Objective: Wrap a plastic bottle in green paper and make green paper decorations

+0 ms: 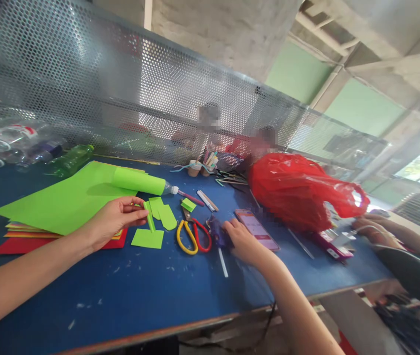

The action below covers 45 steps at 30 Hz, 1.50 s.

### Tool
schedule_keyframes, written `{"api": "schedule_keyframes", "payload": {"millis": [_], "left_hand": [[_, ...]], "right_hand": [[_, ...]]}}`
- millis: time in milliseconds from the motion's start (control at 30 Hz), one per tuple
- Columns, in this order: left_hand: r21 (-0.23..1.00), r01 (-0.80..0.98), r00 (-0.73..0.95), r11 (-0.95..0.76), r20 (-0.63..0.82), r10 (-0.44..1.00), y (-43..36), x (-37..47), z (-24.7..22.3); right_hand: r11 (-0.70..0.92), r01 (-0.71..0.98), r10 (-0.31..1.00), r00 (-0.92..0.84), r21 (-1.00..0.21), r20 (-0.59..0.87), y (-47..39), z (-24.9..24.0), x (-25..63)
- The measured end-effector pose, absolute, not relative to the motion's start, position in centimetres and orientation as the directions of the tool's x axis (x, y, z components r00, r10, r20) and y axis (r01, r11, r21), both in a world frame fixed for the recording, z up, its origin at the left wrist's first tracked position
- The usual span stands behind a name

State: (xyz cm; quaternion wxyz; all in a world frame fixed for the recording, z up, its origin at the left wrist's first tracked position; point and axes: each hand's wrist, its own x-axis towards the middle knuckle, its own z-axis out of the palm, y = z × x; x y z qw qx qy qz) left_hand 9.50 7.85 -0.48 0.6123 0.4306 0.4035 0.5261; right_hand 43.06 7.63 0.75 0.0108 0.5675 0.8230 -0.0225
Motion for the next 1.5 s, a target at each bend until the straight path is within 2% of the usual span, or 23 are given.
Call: {"api": "schedule_keyframes", "payload": {"millis": [267, 433, 500, 567, 633, 667, 733, 767, 967, 1200, 1500], "left_hand": [[0.96, -0.271, 0.112, 0.064, -0.035, 0.993, 8.2, 9.3, -1.0], [0.958, -0.275, 0.117, 0.082, -0.051, 0.992, 8.0, 9.4, -0.5], [0.955, -0.283, 0.118, 0.089, -0.057, 0.991, 7.8, 9.5, -0.3], [0.955, -0.283, 0.127, 0.084, -0.049, 0.991, 7.7, 9.6, -0.2], [0.955, -0.287, 0.134, 0.07, -0.032, 0.99, 7.6, 9.7, -0.1], [0.954, -0.294, 0.138, 0.061, -0.021, 0.99, 7.6, 9.7, -0.1], [0.947, -0.32, 0.14, 0.043, 0.003, 0.99, 7.4, 9.9, 0.0], [0.943, -0.331, 0.142, 0.035, 0.013, 0.99, 7.3, 9.9, 0.0], [0.933, -0.36, 0.144, 0.002, 0.053, 0.988, 6.8, 10.2, 0.6], [0.939, -0.342, 0.166, -0.036, 0.099, 0.981, 6.4, 10.3, 0.6], [0.959, -0.279, 0.255, -0.053, 0.128, 0.958, 5.9, 10.6, 0.9]], "right_hand": [[0.315, 0.947, 0.916, -0.285, 0.067, -0.283, 8.1, 2.7, 42.6], [0.224, 0.971, 0.907, -0.178, 0.079, -0.383, 8.6, 5.0, 43.4], [0.192, 0.98, 0.927, -0.164, 0.052, -0.336, 8.3, 5.9, 43.2], [0.21, 0.977, 0.963, -0.212, -0.03, -0.167, 7.4, 6.3, 41.6], [0.273, 0.936, 0.962, -0.264, -0.221, 0.069, 6.2, 6.1, 38.6], [0.284, 0.89, 0.959, -0.256, -0.357, 0.124, 5.5, 5.8, 36.8], [0.299, 0.759, 0.953, -0.274, -0.579, 0.133, 4.4, 4.8, 33.0], [0.319, 0.717, 0.944, -0.295, -0.62, 0.144, 4.0, 4.2, 31.4], [0.363, 0.68, 0.93, -0.217, -0.637, 0.298, 3.5, 2.3, 27.3], [0.451, 0.699, 0.869, -0.201, -0.555, 0.453, 3.2, 2.3, 27.6], [0.42, 0.689, 0.897, -0.216, -0.591, 0.386, 2.6, 2.8, 28.8]]}}
